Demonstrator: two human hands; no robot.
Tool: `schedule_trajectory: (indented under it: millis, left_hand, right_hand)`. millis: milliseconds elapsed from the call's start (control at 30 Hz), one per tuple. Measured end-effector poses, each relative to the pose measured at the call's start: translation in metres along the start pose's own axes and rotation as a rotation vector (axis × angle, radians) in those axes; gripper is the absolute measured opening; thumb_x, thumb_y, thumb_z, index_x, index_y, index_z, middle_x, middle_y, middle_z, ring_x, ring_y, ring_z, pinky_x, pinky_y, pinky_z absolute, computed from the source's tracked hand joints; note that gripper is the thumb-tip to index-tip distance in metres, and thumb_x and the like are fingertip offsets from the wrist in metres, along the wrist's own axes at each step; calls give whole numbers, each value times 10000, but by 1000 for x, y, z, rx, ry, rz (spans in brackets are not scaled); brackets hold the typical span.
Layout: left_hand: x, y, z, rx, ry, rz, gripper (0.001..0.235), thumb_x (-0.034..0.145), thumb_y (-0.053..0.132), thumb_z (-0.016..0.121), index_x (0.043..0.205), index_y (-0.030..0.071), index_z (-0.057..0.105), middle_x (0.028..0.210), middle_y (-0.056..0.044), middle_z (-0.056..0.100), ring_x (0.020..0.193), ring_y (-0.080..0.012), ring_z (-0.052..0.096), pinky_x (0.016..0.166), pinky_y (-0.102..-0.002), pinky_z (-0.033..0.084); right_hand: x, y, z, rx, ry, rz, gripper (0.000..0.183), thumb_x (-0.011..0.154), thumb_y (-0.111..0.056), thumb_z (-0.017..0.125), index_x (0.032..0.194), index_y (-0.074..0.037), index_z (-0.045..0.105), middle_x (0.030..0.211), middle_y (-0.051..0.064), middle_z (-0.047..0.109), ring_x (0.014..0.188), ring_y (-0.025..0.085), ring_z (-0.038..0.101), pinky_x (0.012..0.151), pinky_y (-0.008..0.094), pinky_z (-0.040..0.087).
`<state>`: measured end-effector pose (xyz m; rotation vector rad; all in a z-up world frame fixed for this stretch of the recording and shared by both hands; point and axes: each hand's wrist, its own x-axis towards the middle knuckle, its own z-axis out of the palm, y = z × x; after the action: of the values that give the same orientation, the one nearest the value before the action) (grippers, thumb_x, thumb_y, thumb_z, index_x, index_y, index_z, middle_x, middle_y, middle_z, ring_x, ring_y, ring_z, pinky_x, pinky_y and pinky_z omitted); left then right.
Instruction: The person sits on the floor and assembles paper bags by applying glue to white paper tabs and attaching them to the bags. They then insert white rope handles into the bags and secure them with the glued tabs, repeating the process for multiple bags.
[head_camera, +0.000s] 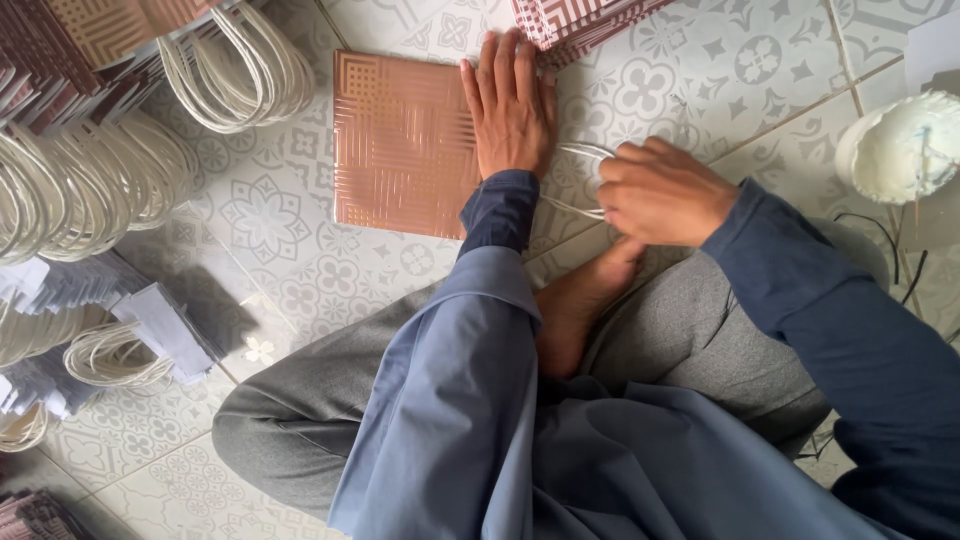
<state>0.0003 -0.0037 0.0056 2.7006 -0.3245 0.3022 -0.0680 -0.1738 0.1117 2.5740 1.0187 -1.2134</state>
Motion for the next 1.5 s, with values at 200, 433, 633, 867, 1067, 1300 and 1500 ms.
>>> schedule_trajectory:
  millis: [200, 433, 633, 867, 1067, 1300, 1500]
  left_hand:
    - [1, 2, 0, 45, -1, 24, 367, 1045, 270, 512, 1375, 111, 531, 1523, -75, 501, 1505, -317, 373, 1299, -573, 209]
    - [3, 3, -2, 118, -56, -5, 460, 1091, 386, 483, 1465, 120, 516, 1631, -65, 353, 1561, -322, 264, 1326, -583, 158]
    - [13, 11, -27, 369, -296, -63, 643, 1151, 608, 424, 1623, 204, 261, 1699, -32, 244, 1591, -292, 191, 1300, -561, 90]
    - [-6, -11, -9, 116, -198, -119, 620, 1125, 531, 299, 1665, 229, 257, 1746, -28, 119, 1638, -240, 81, 1327, -539, 27]
    - [-69, 1, -23, 223, -185, -80, 632, 1119, 472, 317, 1674, 189, 214, 1747, -62, 111, 1629, -274, 73, 1310, -533, -12]
    - [-74, 1, -10, 274, -102, -32, 639, 1077, 469, 229, 1652, 191, 226, 1729, -53, 168, 1606, -281, 111, 1286, -572, 20]
    - [-83, -19, 12, 220, -140, -34, 708, 1074, 585, 243, 1665, 201, 189, 1748, -30, 141, 1624, -240, 71, 1312, -527, 1]
  right_hand:
    - [5, 21, 30, 495, 408, 94, 119, 1001, -212, 671, 1042, -112, 621, 952, 34, 521, 695, 166, 520, 597, 336, 502]
    - [28, 22, 17, 472, 493, 230, 369, 939, -129, 736, 1200, -68, 483, 1062, 191, 677, 755, 432, 682, 604, 527, 532]
    - [35, 25, 10, 595, 403, 268, 417, 947, -55, 727, 1253, -87, 447, 938, 165, 671, 751, 361, 668, 651, 490, 527]
    - [41, 31, 47, 741, 599, 201, 485, 837, -133, 784, 1197, -107, 461, 809, 88, 620, 710, 329, 612, 676, 489, 455]
    - [35, 37, 45, 734, 599, 166, 465, 840, -162, 758, 1213, -116, 486, 836, 130, 622, 836, 393, 635, 763, 541, 484]
    - [45, 38, 19, 668, 861, 172, 465, 920, -189, 722, 1348, -165, 540, 1045, 109, 608, 914, 355, 684, 782, 487, 566]
    - [137, 37, 33, 486, 1091, 9, 524, 938, -124, 746, 1425, -55, 566, 1351, 223, 527, 1260, 434, 551, 1037, 518, 494]
